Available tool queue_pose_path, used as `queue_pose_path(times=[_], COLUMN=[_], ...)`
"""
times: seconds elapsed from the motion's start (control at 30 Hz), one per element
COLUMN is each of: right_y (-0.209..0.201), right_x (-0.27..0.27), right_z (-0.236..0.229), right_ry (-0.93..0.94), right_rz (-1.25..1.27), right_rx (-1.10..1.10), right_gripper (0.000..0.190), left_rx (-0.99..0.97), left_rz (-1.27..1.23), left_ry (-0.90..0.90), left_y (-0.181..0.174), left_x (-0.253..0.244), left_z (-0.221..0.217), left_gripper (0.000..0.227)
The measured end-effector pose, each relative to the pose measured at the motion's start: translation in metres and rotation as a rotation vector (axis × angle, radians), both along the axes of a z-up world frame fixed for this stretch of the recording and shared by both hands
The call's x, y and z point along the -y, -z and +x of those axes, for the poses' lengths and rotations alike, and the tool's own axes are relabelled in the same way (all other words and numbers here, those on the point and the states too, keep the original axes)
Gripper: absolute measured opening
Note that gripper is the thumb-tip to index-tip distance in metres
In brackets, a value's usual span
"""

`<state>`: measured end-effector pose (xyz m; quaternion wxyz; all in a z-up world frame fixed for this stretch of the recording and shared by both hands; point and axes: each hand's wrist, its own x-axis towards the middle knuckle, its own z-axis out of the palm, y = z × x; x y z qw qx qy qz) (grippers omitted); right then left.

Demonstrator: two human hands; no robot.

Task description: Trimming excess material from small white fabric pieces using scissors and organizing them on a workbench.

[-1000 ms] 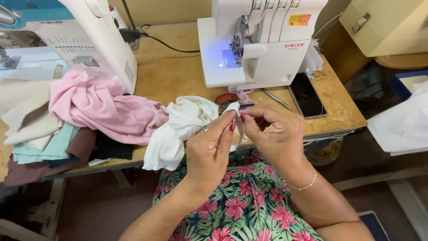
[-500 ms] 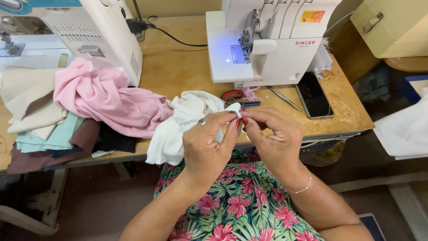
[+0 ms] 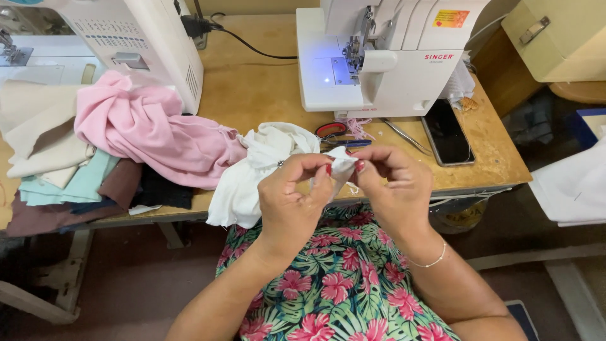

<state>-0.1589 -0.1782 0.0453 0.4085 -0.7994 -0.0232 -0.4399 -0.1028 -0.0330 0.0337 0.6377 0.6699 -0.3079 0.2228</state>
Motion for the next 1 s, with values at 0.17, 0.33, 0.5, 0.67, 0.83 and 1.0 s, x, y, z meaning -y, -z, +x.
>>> queue_pose_path(times=[0.17, 0.33, 0.5, 0.67, 0.83, 1.0], right_y=[0.023, 0.012, 0.013, -0.007, -0.011, -0.012], right_x=[0.017, 0.002, 0.001, 0.008, 0.013, 0.014], right_z=[0.009, -0.002, -0.005, -0.008, -0.003, -0.002], right_ry=[-0.358, -0.195, -0.211, -0.226, -0.188, -0.208], right_rz=[0.765, 0.567, 0.565, 0.133, 0.047, -0.014], right_rx=[-0.190, -0.212, -0.166, -0.272, -0.235, -0.262], right_gripper=[0.011, 0.010, 0.018, 0.032, 0.024, 0.016], left_rx=[-0.702, -0.552, -0.492, -0.291, -0.225, -0.307], left_rz=[-0.524, -0.268, -0.252, -0.079, -0.009, 0.001], left_ry=[0.570, 0.454, 0.418, 0.315, 0.304, 0.248], left_y=[0.006, 0.002, 0.003, 0.001, -0.004, -0.002], left_x=[0.000, 0.002, -0.003, -0.006, -0.008, -0.007], left_z=[0.006, -0.001, -0.003, 0.002, -0.005, -0.010], left_gripper=[0.007, 0.016, 0.014, 0.013, 0.026, 0.025])
